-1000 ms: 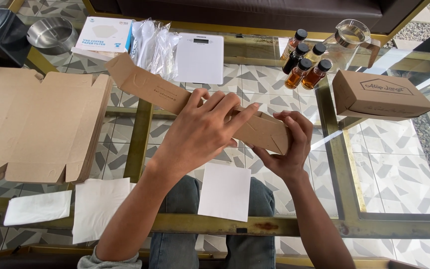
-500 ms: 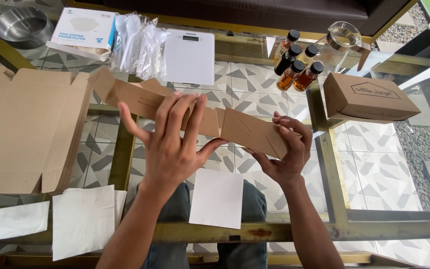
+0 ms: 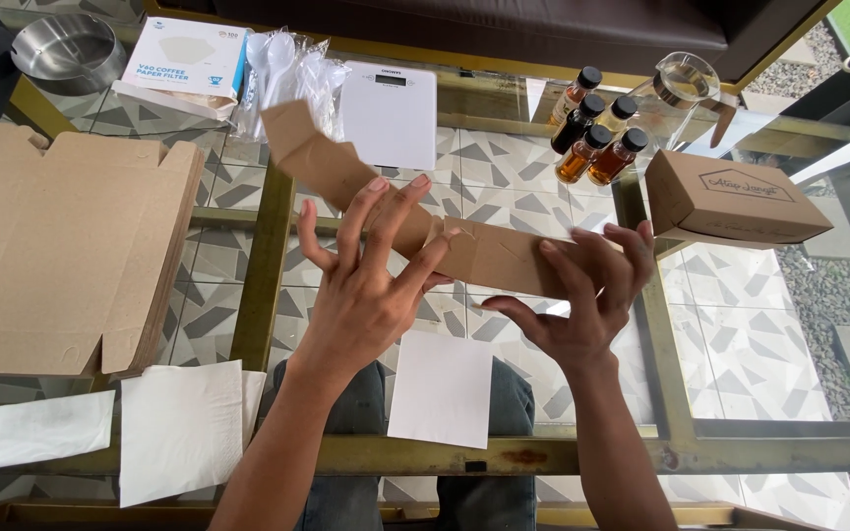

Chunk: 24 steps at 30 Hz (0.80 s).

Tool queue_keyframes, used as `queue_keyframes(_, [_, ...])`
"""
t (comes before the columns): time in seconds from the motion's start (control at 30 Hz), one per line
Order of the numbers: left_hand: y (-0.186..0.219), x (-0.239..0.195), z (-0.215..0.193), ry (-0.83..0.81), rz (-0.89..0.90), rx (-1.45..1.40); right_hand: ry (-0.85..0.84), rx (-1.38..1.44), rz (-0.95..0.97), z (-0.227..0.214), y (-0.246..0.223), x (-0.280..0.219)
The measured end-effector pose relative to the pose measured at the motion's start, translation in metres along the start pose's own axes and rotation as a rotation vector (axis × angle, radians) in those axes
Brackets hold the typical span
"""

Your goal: The person folds a flat cardboard box into a three-dimensional container. They fold the side flaps, tuck tabs into slots, and secure the top flaps to complete the box. The finished box is placed on the table.

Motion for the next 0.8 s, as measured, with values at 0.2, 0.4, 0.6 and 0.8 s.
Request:
queue_keyframes(0.2, [-0.011,-0.002,0.006,-0.058,-0.031,-0.013,-0.240,-0.049,-0.146,0.015,-0.009,0.025])
queue_keyframes(0.4, [-0.016,-0.004,-0.002,0.096,-0.120,-0.078,-0.191,0.011,-0.129,0.021,-0.004,0.018])
queue_keyframes(0.6, [0.003,-0.004,-0.004,0.168,-0.164,-0.142,-0.165,-0.031,-0.102,0.017,-0.007,0.003])
queue_keyframes(0.8, [0.006,-0.002,-0.004,0.209,-0.196,-0.210,-0.112,0.013,-0.082,0.013,-0.003,-0.006])
Point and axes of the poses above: each hand's wrist, its own x-axis towards the middle knuckle, its own z-axis out of the palm, y = z × x, the point moved 10 cm from there along x, towards the middle knuckle, and after that the axes turned 9 degrees about x, right-handed, at the moved point
